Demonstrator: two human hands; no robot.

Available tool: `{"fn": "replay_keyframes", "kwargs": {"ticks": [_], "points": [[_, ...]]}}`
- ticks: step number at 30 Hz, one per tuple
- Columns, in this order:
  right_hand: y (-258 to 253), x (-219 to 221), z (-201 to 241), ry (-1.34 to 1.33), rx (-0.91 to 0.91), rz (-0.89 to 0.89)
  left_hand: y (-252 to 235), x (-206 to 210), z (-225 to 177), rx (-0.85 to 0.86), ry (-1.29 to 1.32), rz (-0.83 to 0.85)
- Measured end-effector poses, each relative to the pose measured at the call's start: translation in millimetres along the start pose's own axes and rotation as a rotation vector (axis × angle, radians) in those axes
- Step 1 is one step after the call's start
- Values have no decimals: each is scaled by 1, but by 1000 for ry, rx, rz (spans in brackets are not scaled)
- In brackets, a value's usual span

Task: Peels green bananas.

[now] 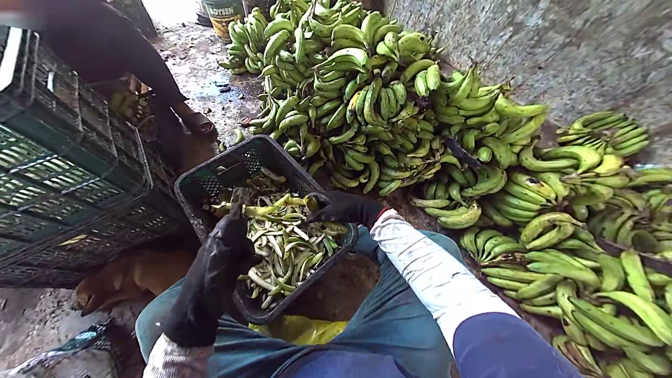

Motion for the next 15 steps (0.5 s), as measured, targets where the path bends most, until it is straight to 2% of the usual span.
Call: {"fn": "replay_keyframes", "kwargs": {"ticks": [2, 4, 7, 9, 11, 13, 15], "points": [[-2, -16, -15, 151, 89, -83, -5, 18, -2, -108, -87, -61], [-6, -28, -27, 232, 122, -155, -12, 22, 13, -142, -92, -23], [-4, -44, -40, 228, 138, -272, -18, 31, 17, -97, -79, -5], [-1, -58, -50, 242, 181, -386, -16, 35, -2, -23, -83, -77], [-1, -70, -65, 236, 215, -463, -13, 29, -22, 65, -49, -71], [-1, -69, -66, 152, 165, -488, -15, 21, -22, 89, 49, 16], [-1, -54, -54, 28, 59, -467, -18, 32, -10, 66, 75, 114]]}}
Point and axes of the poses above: each hand's wrist, its own y-axis away from the middle knuckle, its own x-axis out of the palm, z = x × y, the point moved 6 cm from there along -y, towards the middle knuckle, and after that the axes turned 7 degrees about z, right-handed, at the moved point
